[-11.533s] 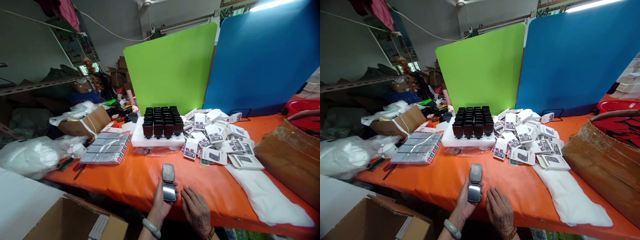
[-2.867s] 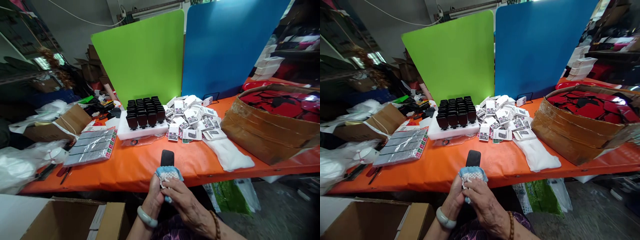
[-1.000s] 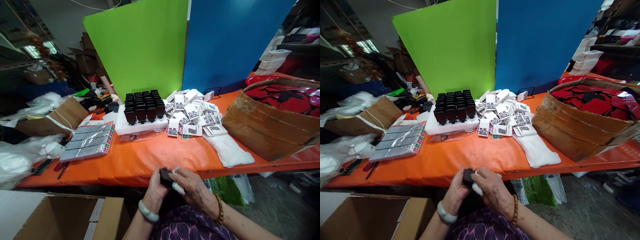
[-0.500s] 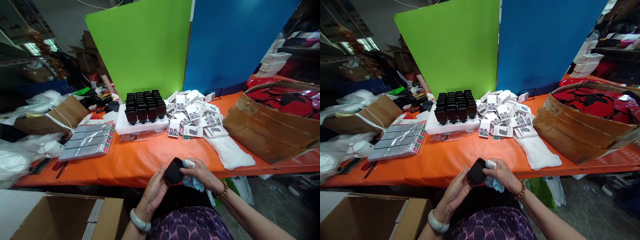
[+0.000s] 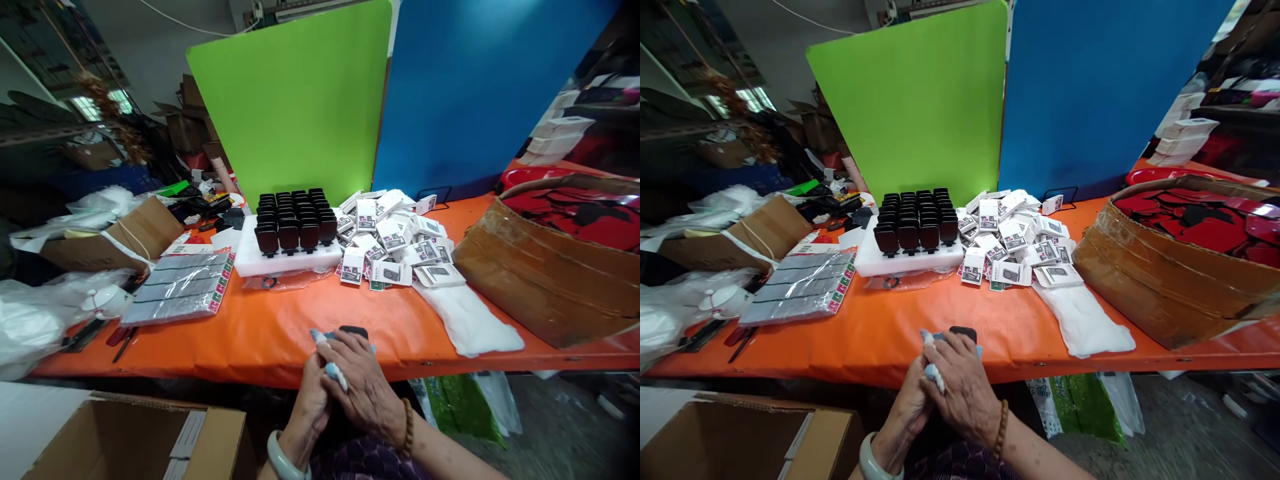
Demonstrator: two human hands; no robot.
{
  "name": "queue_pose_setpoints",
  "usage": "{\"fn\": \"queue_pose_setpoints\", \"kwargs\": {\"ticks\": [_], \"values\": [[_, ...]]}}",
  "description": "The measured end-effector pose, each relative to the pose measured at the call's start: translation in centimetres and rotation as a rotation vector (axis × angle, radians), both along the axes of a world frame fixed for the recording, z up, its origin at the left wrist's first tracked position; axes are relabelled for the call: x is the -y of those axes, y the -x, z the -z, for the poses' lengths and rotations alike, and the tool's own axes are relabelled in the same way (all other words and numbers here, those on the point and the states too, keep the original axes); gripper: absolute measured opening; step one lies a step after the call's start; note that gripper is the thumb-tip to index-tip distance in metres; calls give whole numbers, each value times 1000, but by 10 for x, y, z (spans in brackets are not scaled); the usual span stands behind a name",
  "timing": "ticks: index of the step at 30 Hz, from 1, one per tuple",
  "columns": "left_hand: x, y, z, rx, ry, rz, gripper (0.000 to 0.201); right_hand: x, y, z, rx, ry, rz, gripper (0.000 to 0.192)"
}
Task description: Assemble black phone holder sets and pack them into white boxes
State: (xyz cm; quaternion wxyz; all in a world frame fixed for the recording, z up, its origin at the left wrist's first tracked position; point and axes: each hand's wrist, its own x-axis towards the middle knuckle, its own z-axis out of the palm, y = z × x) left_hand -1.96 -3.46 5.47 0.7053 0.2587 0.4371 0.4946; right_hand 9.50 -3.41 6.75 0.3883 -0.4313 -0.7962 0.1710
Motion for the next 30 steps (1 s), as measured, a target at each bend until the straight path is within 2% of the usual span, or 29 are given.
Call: {"fn": "queue_pose_setpoints", "kwargs": {"ticks": [2, 3, 6, 8, 11, 12, 15, 17, 20, 22, 26, 30], "values": [[3, -4, 1, -93, -22, 28, 22, -12, 1, 2, 21, 60, 85, 25], [4, -5, 1, -146, -26, 56, 22, -22, -1, 3, -25, 154, 143, 23], [6, -6, 1, -249, -41, 93, 27, -54, -16, 7, -240, 516, 251, 30], [5, -5, 0, -248, -41, 89, 30, -65, -24, 9, -486, 775, 183, 41], [4, -4, -1, -163, 15, 42, 32, -60, -24, 12, -1041, 1118, -16, 52], [3, -3, -1, -121, 45, 30, 33, -53, -20, 13, -1214, 1188, -41, 53], [-1, 2, 1, 0, 113, 19, 34, -24, -2, 17, -1444, 1210, 30, 51], [-5, 9, 2, 29, 128, -5, 33, -4, 10, 19, -1418, 1162, 62, 52], [-11, 23, 6, 4, 121, -31, 26, 14, 16, 19, -1188, 1016, 7, 47], [-18, 36, 11, -142, 85, -65, 23, 17, 12, 20, -1017, 987, -46, 45], [-40, 67, 25, -551, 12, -224, 15, 13, -3, 22, -899, 1217, -164, 46], [-61, 102, 35, -801, 12, -328, 8, 13, -14, 20, -886, 1256, -55, 47]]}}
